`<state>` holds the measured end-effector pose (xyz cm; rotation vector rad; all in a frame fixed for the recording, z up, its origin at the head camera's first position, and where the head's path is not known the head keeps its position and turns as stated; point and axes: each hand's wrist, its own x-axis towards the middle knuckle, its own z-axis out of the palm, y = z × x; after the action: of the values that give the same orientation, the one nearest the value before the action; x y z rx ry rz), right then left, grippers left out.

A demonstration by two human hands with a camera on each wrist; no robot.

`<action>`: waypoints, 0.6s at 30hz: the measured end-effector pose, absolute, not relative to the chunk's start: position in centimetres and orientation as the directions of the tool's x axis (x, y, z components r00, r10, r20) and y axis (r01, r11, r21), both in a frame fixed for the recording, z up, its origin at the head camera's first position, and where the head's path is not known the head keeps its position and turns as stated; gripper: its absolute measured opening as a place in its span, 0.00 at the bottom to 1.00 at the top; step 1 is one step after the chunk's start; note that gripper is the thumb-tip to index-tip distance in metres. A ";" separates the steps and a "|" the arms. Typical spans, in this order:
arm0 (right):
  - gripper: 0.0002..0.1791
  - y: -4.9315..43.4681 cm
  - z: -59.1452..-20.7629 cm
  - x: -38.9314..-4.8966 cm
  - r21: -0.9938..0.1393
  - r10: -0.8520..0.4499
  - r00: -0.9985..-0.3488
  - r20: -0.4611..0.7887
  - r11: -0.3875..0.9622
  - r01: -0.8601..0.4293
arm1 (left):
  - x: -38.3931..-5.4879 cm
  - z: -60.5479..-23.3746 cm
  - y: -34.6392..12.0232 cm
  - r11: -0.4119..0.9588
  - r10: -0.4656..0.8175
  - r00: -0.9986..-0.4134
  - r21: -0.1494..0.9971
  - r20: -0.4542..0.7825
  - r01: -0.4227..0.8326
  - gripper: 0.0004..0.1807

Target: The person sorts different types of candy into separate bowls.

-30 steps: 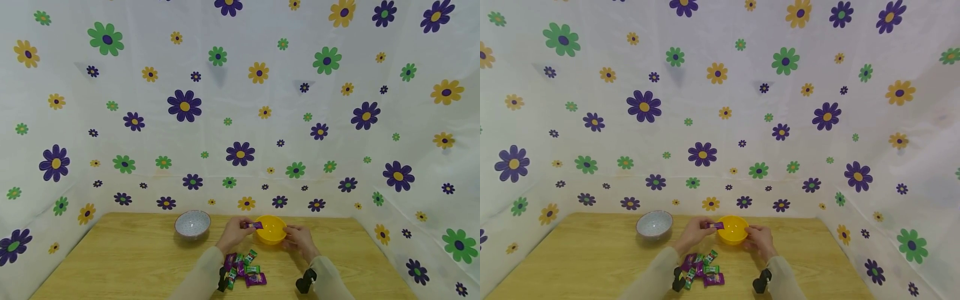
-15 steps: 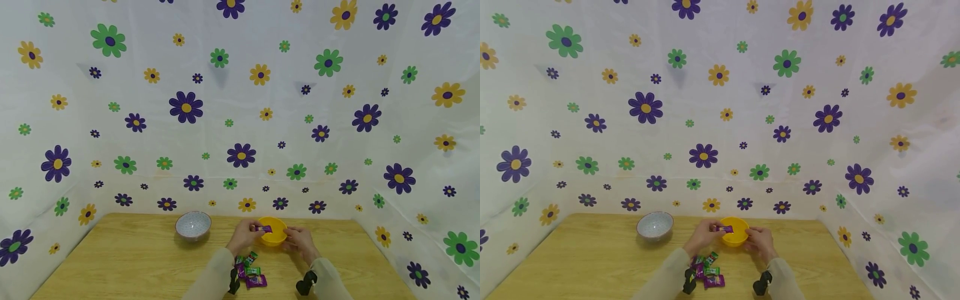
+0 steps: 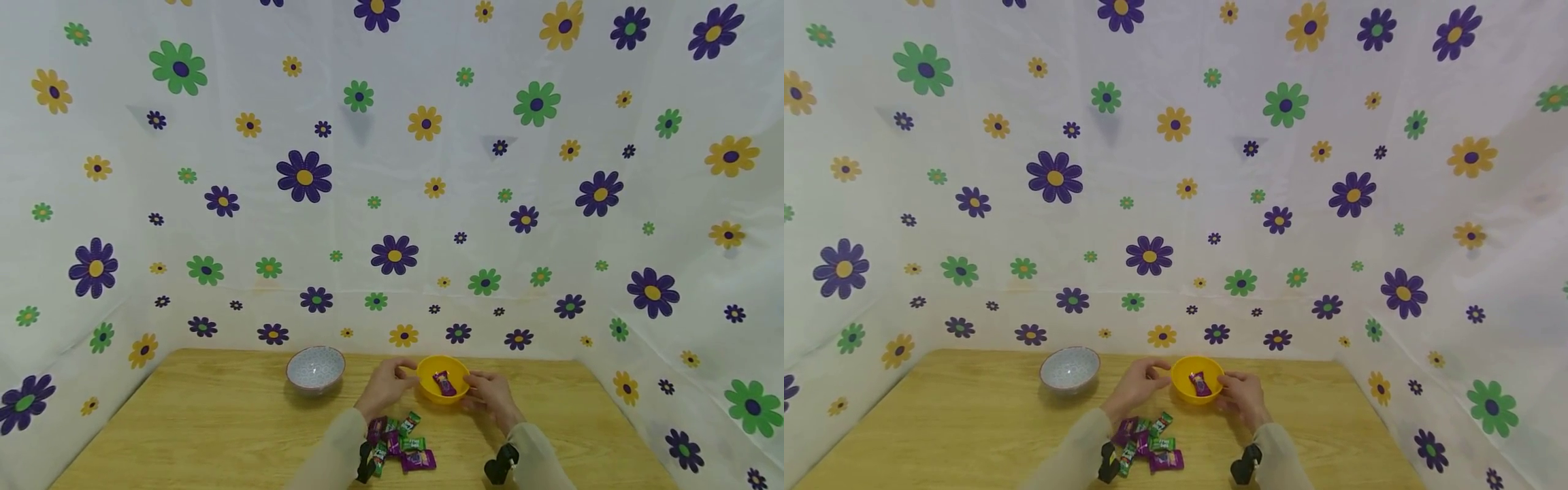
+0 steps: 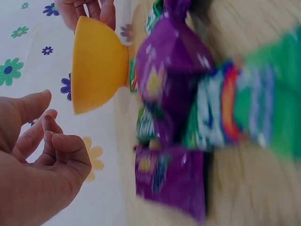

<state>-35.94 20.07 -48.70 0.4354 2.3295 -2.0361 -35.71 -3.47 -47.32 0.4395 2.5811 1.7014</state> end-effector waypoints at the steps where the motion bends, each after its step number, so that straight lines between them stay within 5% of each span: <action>1: 0.24 20.1 -48.7 -35.9 -0.971 0.190 -0.963 -0.191 0.110 0.214 | -35.7 -47.2 -3.8 0.371 0.244 -0.960 0.902 0.135 0.221 0.15; 10: 0.23 20.5 -48.2 -35.7 -0.970 0.184 -0.961 -0.205 0.093 0.224 | -34.9 -47.0 -6.8 0.413 0.288 -0.948 0.875 0.138 0.253 0.15; 18: 0.24 20.3 -48.5 -35.6 -0.969 0.183 -0.961 -0.206 0.096 0.226 | -33.9 -48.0 -10.7 0.418 0.475 -0.879 0.886 -0.028 0.198 0.13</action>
<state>-35.63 20.33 -48.50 0.4291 2.3007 -2.0459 -33.93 -10.65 -48.02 0.5858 2.4015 1.4449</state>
